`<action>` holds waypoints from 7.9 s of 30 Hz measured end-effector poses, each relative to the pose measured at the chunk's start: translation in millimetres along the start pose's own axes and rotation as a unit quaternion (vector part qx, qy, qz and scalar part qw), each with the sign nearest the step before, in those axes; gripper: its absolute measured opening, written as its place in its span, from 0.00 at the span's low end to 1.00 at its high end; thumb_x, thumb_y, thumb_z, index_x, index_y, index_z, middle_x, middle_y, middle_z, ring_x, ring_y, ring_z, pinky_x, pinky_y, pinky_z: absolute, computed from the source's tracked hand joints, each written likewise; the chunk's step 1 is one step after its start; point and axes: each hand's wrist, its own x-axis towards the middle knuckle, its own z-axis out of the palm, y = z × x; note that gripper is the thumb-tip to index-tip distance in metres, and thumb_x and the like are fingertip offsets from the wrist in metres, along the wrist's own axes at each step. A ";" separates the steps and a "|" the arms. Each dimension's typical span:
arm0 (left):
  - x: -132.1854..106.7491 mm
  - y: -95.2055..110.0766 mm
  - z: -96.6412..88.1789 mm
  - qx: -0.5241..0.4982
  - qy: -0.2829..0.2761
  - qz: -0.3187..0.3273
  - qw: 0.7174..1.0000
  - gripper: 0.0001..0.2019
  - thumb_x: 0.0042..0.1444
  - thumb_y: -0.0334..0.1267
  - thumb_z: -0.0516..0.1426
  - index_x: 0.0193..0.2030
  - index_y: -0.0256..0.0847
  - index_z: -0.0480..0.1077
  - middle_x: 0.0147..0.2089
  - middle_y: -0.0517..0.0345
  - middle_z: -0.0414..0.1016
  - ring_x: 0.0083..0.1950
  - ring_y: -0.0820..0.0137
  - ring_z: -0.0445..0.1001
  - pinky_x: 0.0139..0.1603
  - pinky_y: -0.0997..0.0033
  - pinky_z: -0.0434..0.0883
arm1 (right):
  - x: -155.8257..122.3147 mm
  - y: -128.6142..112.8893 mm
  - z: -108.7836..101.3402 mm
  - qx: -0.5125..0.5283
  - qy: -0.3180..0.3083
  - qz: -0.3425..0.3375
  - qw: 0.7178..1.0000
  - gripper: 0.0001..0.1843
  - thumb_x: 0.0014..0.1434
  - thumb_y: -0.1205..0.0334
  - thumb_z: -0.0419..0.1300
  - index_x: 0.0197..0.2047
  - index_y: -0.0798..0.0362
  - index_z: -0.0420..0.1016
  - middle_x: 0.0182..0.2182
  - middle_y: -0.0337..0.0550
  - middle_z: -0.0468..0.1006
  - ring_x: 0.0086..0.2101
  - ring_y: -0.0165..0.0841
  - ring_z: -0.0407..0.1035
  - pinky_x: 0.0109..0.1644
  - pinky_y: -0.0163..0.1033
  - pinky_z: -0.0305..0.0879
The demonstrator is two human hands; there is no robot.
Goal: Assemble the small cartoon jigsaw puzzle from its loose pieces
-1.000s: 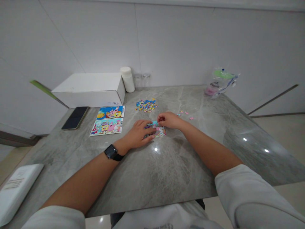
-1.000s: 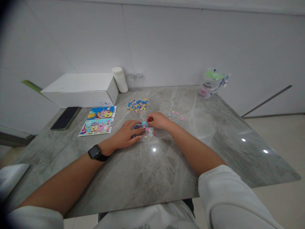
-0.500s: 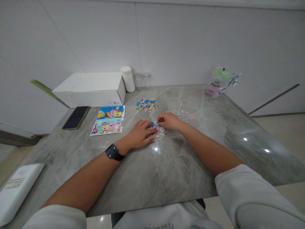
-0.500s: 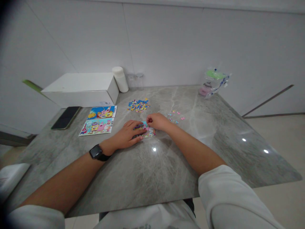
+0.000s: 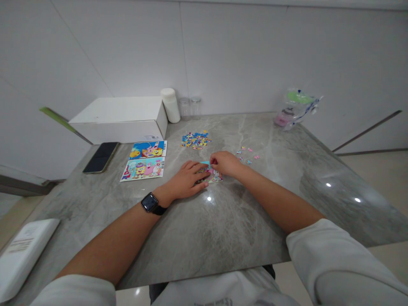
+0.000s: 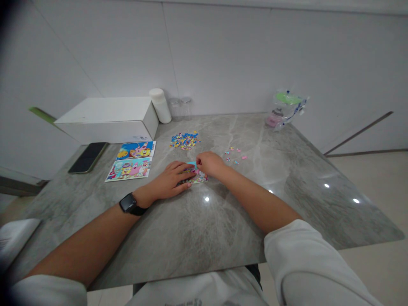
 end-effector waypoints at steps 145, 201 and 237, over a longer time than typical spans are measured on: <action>-0.7 -31.7 -4.8 -0.165 0.220 -0.121 0.954 0.13 0.69 0.48 0.59 0.40 0.42 0.77 0.46 0.51 0.78 0.50 0.61 0.76 0.58 0.55 0.73 | 4.6 -10.0 25.0 0.437 0.000 -0.098 0.894 0.12 0.57 0.53 0.66 0.40 0.51 0.75 0.29 0.36 0.77 0.28 0.30 0.70 0.35 0.36 0.66; -2.2 -37.1 -4.0 -0.275 0.242 -0.148 0.919 0.12 0.67 0.45 0.62 0.35 0.41 0.77 0.47 0.52 0.77 0.51 0.65 0.77 0.61 0.59 0.72 | -6.9 -21.7 31.3 0.215 0.220 -0.255 0.917 0.11 0.66 0.60 0.64 0.51 0.48 0.73 0.46 0.48 0.77 0.41 0.37 0.72 0.45 0.42 0.70; -1.7 -37.7 0.0 -0.241 0.223 -0.111 0.938 0.08 0.64 0.42 0.63 0.37 0.42 0.77 0.46 0.53 0.77 0.50 0.64 0.77 0.59 0.60 0.73 | -4.1 -23.8 30.3 0.289 0.170 -0.169 0.927 0.12 0.62 0.62 0.61 0.48 0.49 0.81 0.36 0.42 0.84 0.33 0.34 0.73 0.41 0.39 0.68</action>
